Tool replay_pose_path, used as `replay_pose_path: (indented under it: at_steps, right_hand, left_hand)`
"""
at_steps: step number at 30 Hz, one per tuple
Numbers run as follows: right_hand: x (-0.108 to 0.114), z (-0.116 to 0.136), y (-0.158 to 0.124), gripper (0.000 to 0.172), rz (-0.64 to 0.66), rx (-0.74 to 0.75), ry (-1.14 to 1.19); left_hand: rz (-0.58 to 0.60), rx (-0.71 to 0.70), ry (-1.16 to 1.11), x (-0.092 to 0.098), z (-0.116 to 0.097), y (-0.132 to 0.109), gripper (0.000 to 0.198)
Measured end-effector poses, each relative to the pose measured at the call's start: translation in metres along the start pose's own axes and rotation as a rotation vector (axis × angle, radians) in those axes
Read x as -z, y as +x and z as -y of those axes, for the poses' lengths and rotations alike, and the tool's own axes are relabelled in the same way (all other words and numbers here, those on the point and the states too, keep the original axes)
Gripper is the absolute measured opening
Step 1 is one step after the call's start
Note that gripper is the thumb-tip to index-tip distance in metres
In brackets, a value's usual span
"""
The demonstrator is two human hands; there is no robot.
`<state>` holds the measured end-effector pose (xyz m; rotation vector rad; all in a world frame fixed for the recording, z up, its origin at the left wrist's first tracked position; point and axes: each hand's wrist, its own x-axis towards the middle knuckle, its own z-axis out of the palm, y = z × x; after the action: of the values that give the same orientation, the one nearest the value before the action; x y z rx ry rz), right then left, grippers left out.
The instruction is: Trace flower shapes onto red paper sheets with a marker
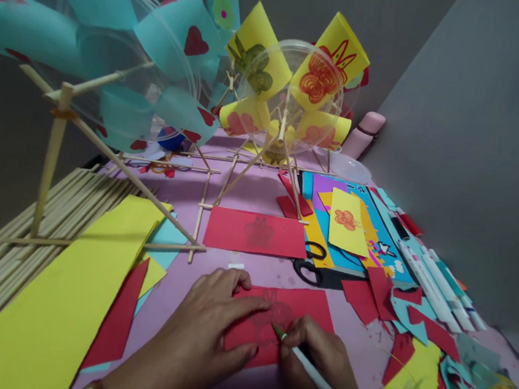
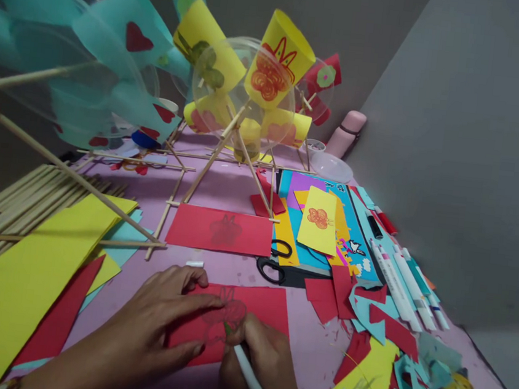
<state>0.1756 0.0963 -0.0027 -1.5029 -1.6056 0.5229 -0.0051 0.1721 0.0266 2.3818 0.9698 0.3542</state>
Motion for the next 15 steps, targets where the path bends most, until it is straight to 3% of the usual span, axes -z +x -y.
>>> replay_pose_path:
  at_steps: [15]
  right_hand:
    - [0.0029,0.0046,0.0043,0.016,0.074,0.101,-0.072]
  left_hand:
    - [0.003,0.014,-0.016,0.0009,-0.0020,0.0019,0.054]
